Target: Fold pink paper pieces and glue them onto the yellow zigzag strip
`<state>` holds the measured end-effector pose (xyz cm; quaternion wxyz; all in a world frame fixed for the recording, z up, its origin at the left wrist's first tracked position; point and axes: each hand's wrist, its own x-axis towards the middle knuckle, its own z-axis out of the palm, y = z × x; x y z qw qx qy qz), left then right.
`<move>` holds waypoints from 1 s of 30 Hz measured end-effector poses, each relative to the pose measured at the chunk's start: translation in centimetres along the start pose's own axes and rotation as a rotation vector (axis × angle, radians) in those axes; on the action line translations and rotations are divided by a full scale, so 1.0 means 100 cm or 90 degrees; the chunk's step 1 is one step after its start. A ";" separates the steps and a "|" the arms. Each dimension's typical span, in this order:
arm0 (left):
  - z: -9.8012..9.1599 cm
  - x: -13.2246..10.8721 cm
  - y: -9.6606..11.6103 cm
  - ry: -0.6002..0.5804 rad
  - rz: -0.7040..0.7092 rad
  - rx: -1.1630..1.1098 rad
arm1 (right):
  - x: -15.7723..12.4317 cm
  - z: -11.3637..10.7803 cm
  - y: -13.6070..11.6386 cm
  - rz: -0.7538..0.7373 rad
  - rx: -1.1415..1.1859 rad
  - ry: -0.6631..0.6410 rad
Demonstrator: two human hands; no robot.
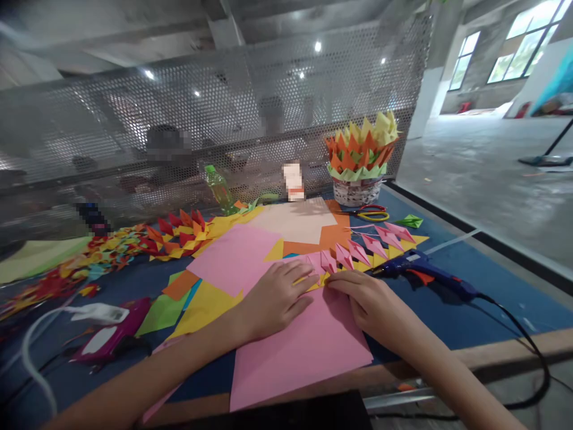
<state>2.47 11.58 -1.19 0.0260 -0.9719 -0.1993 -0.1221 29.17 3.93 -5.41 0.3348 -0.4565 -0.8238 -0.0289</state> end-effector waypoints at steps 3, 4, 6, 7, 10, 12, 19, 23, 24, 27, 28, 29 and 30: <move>-0.001 0.002 0.000 -0.010 0.005 0.007 | -0.001 0.001 0.000 -0.001 0.002 0.004; -0.001 0.002 0.000 -0.015 0.007 0.007 | 0.000 0.001 -0.001 -0.003 0.002 0.004; -0.001 0.002 0.000 -0.026 0.006 0.003 | 0.000 0.000 -0.001 -0.007 0.003 0.002; -0.002 0.002 0.000 -0.031 0.003 0.001 | 0.001 0.000 -0.001 -0.010 0.002 -0.001; -0.007 -0.001 0.004 -0.042 -0.014 -0.003 | 0.002 -0.002 -0.001 -0.021 -0.004 -0.014; -0.014 -0.007 0.008 -0.035 -0.038 -0.001 | 0.001 -0.003 0.000 -0.030 -0.012 -0.023; -0.025 -0.047 0.021 0.061 -0.213 0.033 | -0.002 0.000 0.004 -0.065 -0.042 -0.045; -0.024 -0.067 0.022 0.089 -0.275 0.051 | -0.001 0.001 0.007 -0.087 -0.054 -0.061; -0.026 -0.071 0.023 0.094 -0.286 0.054 | -0.001 0.002 0.008 -0.092 -0.057 -0.062; -0.031 -0.080 0.025 0.102 -0.304 0.057 | -0.002 0.003 0.011 -0.112 -0.067 -0.057; -0.032 -0.082 0.024 0.102 -0.307 0.055 | -0.002 0.003 0.011 -0.120 -0.069 -0.053; -0.033 -0.083 0.023 0.102 -0.309 0.052 | -0.003 0.004 0.012 -0.127 -0.071 -0.049; -0.034 -0.085 0.021 0.102 -0.310 0.047 | -0.003 0.004 0.012 -0.133 -0.073 -0.044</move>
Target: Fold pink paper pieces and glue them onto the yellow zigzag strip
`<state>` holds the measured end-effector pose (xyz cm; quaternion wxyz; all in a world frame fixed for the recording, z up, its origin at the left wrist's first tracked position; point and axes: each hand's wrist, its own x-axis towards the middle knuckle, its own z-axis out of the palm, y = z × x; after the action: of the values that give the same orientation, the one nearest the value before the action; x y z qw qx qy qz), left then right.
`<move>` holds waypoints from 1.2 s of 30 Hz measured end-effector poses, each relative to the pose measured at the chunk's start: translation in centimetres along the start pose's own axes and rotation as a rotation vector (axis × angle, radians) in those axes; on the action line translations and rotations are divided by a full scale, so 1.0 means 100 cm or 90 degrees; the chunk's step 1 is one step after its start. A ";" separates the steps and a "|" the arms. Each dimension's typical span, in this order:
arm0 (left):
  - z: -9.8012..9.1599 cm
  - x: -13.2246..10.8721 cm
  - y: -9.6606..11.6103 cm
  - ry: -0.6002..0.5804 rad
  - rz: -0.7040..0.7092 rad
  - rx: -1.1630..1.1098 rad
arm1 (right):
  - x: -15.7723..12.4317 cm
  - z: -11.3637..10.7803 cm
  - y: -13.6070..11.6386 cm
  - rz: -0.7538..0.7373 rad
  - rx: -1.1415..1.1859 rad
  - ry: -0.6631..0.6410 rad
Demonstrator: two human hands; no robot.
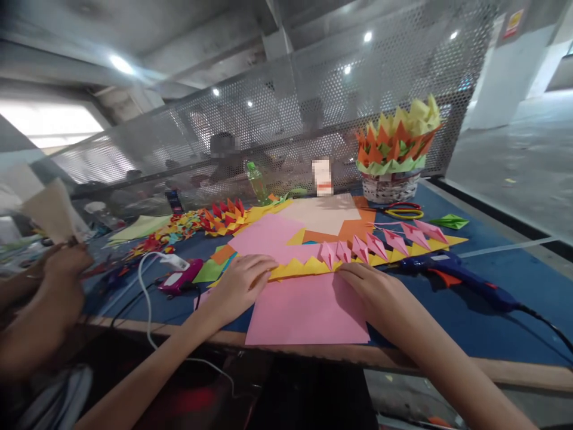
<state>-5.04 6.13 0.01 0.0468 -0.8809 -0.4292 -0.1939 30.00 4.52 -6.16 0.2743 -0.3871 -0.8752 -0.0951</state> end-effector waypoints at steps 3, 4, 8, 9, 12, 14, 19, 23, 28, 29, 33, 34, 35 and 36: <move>-0.003 0.004 -0.010 -0.002 -0.005 -0.020 | 0.000 0.001 -0.001 -0.015 -0.005 0.010; -0.005 0.005 -0.013 0.003 -0.010 -0.025 | -0.001 0.002 -0.001 -0.018 -0.007 0.014; -0.019 0.005 -0.019 0.041 -0.038 -0.026 | -0.002 0.010 0.001 -0.015 -0.027 0.031; -0.022 0.003 -0.018 0.044 -0.040 -0.021 | -0.002 0.012 0.002 -0.012 -0.034 0.033; -0.025 -0.005 -0.016 0.028 -0.033 0.001 | -0.002 0.016 0.005 -0.019 -0.056 0.035; -0.026 -0.009 -0.016 0.011 -0.037 0.015 | -0.002 0.016 0.007 -0.026 -0.068 0.040; -0.052 -0.041 -0.027 0.046 -0.126 0.051 | -0.003 0.020 0.008 -0.012 -0.076 0.048; -0.067 -0.099 -0.023 0.014 -0.177 0.069 | -0.004 0.029 0.005 0.015 -0.083 0.049; -0.047 -0.146 -0.005 -0.029 -0.221 0.085 | -0.004 0.030 0.003 0.022 -0.099 0.034; -0.044 -0.149 -0.003 -0.035 -0.228 0.088 | -0.005 0.028 0.004 0.018 -0.096 0.025; -0.044 -0.151 -0.006 -0.046 -0.198 0.099 | -0.007 0.018 0.003 0.005 -0.081 -0.010; -0.046 -0.151 -0.009 -0.044 -0.178 0.097 | -0.008 0.017 0.002 0.009 -0.081 -0.010; -0.048 -0.150 -0.012 -0.043 -0.159 0.094 | -0.009 0.017 0.001 0.013 -0.080 -0.011; -0.050 -0.150 -0.015 -0.043 -0.140 0.090 | -0.010 0.017 -0.001 0.017 -0.078 -0.013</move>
<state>-16.07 -5.24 -1.27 0.0731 -0.8290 -0.5371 -0.1373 29.79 4.49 -8.06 0.2423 -0.4157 -0.8653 -0.1407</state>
